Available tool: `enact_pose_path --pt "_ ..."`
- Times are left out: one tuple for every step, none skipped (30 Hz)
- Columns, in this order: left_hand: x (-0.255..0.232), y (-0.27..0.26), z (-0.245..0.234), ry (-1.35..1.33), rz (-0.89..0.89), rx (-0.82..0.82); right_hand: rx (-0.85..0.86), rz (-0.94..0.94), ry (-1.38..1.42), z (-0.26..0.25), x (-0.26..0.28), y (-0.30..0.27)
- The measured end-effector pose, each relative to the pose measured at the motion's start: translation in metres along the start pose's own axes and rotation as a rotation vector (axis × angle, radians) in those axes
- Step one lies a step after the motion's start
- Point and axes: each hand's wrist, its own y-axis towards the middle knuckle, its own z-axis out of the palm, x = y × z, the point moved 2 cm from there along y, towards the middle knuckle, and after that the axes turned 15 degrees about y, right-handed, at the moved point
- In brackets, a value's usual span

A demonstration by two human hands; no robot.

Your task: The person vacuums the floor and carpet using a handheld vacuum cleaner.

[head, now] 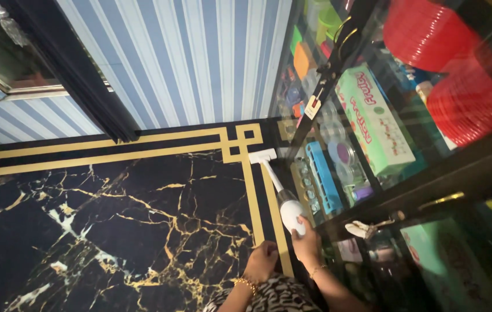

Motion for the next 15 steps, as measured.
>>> enact_pose_path --pt "0.001 0.001 -0.001 0.035 -0.006 -0.015 0.004 -0.032 0.016 0.003 -0.004 0.01" --pt "0.001 0.001 -0.003 0.07 -0.016 -0.031 0.017 0.013 0.005 0.008 -0.009 0.022" --pt "-0.001 0.002 -0.005 0.105 -0.025 -0.046 0.029 0.058 -0.006 0.016 -0.013 0.038" --pt "-0.003 0.005 -0.007 0.077 -0.117 0.017 0.04 0.097 -0.014 0.024 -0.017 0.056" --pt "-0.003 0.004 -0.006 0.049 -0.208 0.082 0.038 0.058 -0.013 0.031 -0.021 0.072" --pt "-0.002 0.005 -0.005 0.02 -0.3 0.149 0.036 0.02 -0.011 0.04 -0.024 0.089" --pt "0.001 0.01 -0.004 0.043 -0.298 0.136 0.035 -0.017 -0.01 0.049 -0.029 0.105" --pt "0.009 0.013 -0.001 0.066 -0.295 0.122 0.033 -0.028 -0.015 0.058 -0.033 0.122" --pt "0.019 0.016 0.006 0.09 -0.292 0.109 0.031 -0.039 -0.02 0.067 -0.036 0.138" --pt "0.032 0.02 0.012 0.094 -0.297 0.072 0.029 -0.05 -0.022 0.075 -0.037 0.152" --pt "0.045 0.023 0.019 0.1 -0.301 0.035 0.033 -0.02 -0.029 0.083 -0.037 0.165" --pt "0.057 0.025 0.025 0.104 -0.307 -0.001 0.039 0.012 -0.036 0.09 -0.036 0.175" --pt "0.068 0.027 0.028 0.102 -0.302 -0.047 0.044 0.044 -0.044 0.097 -0.034 0.183" --pt "0.076 0.029 0.03 0.099 -0.295 -0.091 0.041 0.031 -0.017 0.103 -0.031 0.188" --pt "0.08 0.028 0.029 0.096 -0.289 -0.136 0.038 0.019 0.011 0.11 -0.026 0.193"
